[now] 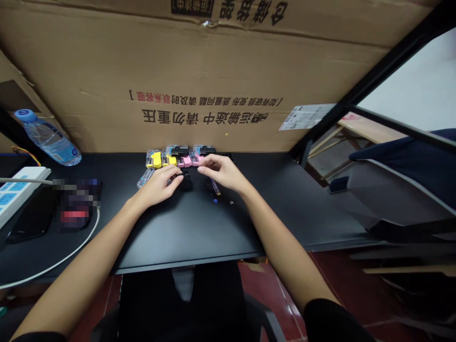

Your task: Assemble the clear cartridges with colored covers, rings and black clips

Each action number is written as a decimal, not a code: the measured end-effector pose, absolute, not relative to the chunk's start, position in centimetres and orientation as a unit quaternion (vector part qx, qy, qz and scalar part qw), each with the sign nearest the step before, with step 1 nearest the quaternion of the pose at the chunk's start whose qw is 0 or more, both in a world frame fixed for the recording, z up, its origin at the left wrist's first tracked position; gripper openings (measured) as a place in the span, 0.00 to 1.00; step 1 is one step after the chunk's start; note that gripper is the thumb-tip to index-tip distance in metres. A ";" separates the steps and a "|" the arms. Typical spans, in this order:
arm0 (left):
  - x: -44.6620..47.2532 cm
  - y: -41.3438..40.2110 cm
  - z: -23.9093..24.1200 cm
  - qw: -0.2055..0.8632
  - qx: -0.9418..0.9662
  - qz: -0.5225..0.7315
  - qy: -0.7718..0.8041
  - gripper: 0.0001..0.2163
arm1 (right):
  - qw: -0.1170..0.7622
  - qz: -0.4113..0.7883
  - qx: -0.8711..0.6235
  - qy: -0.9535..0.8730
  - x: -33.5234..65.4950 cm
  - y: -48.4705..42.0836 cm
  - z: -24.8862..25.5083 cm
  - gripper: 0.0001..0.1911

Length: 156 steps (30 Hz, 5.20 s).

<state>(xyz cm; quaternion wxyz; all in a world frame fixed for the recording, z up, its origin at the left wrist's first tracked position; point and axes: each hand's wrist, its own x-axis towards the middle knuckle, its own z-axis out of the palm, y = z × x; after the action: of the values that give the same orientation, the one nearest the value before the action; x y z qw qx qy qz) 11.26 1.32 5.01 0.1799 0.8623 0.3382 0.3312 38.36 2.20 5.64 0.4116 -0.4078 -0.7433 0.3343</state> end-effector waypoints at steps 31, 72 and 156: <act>10.9 1.6 4.0 0.160 0.884 0.308 0.313 0.11 | 0.234 0.266 -0.434 -0.828 40.0 3.3 3.8 0.10; 10.8 1.8 3.6 0.086 0.910 0.302 0.269 0.11 | 0.415 0.239 -0.383 -0.790 35.6 1.6 3.4 0.07; 10.1 1.6 4.3 0.186 0.923 0.206 0.266 0.16 | 0.371 0.383 -0.452 -0.715 36.4 1.2 5.5 0.32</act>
<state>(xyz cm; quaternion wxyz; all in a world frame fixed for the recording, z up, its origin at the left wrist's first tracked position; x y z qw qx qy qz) 10.11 1.59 4.28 0.1858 0.9232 0.2659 0.2059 36.40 1.22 5.55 0.3709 -0.4519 -0.7152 0.3829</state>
